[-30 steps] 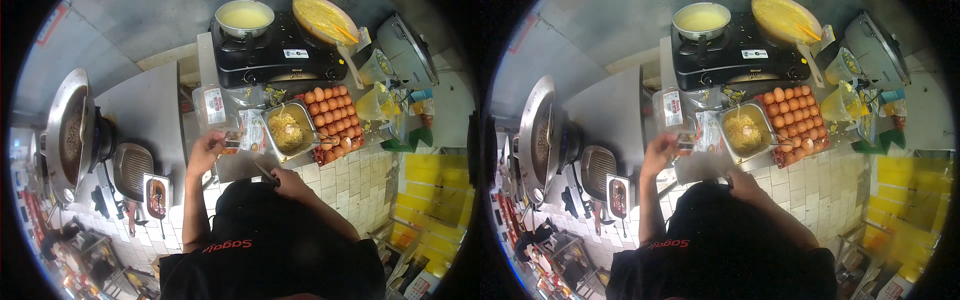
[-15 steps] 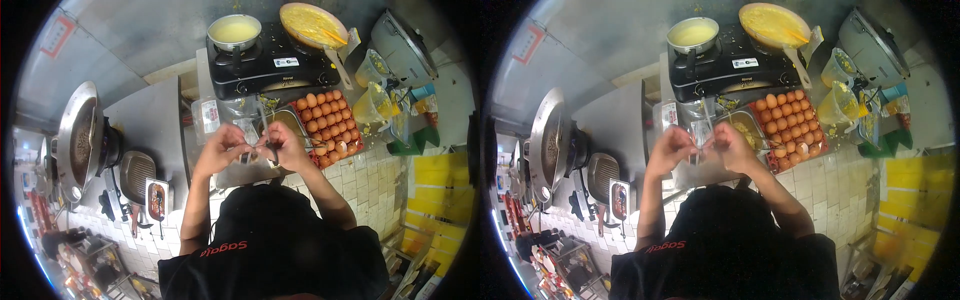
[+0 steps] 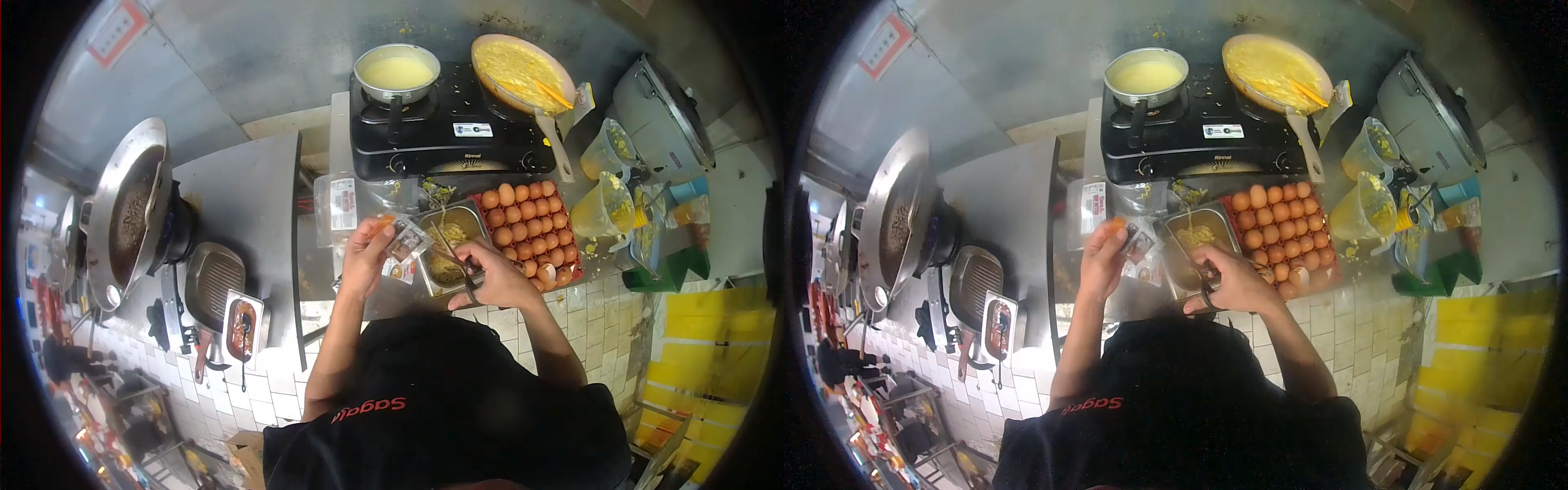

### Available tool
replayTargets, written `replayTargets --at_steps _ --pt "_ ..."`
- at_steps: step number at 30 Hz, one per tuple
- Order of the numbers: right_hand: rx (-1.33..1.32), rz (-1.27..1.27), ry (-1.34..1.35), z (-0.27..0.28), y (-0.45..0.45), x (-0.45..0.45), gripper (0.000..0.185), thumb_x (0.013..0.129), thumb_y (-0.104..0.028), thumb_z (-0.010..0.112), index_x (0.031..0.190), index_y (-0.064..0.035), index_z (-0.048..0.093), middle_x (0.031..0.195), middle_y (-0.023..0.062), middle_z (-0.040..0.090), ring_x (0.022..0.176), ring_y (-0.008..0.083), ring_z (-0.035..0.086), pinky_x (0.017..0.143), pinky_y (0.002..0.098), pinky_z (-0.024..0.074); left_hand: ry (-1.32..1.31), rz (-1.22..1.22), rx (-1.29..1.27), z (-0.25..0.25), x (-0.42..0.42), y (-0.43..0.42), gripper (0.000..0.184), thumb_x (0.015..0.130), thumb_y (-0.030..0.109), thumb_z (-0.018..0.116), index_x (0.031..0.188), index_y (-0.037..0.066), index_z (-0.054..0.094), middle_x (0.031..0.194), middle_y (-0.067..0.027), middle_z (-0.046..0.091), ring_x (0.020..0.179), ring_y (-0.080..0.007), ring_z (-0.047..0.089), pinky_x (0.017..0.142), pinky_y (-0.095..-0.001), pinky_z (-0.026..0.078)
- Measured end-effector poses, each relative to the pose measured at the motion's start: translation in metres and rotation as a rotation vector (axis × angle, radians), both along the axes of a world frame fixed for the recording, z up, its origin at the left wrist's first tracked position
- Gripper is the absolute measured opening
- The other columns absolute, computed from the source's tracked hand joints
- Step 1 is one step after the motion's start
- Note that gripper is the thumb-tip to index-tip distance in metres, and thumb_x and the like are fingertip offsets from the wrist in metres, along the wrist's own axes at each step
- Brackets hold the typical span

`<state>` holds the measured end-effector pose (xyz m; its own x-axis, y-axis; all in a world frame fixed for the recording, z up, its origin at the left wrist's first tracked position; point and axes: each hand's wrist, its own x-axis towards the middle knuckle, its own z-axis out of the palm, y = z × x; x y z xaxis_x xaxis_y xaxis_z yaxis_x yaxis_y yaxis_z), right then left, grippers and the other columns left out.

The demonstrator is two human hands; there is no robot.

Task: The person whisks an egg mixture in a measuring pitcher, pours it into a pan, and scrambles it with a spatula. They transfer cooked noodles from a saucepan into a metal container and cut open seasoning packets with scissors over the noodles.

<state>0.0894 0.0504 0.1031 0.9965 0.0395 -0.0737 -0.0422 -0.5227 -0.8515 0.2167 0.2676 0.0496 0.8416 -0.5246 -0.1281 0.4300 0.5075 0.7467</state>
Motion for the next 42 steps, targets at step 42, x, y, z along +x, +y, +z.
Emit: replayTargets --at_steps 42 --pt "-0.328 0.296 -0.119 0.006 0.023 0.129 0.030 0.065 -0.003 0.068 0.094 -0.0015 0.061 0.097 0.0146 0.061 0.094 0.0348 0.060 0.080 0.0405 0.0471 -0.254 0.022 0.280 -0.038 0.052 0.016 0.007 0.090 0.006 0.063 0.097 0.003 0.064 0.089 0.0004 0.064 0.080 -0.0079 0.057 0.074 -0.0245 0.046"
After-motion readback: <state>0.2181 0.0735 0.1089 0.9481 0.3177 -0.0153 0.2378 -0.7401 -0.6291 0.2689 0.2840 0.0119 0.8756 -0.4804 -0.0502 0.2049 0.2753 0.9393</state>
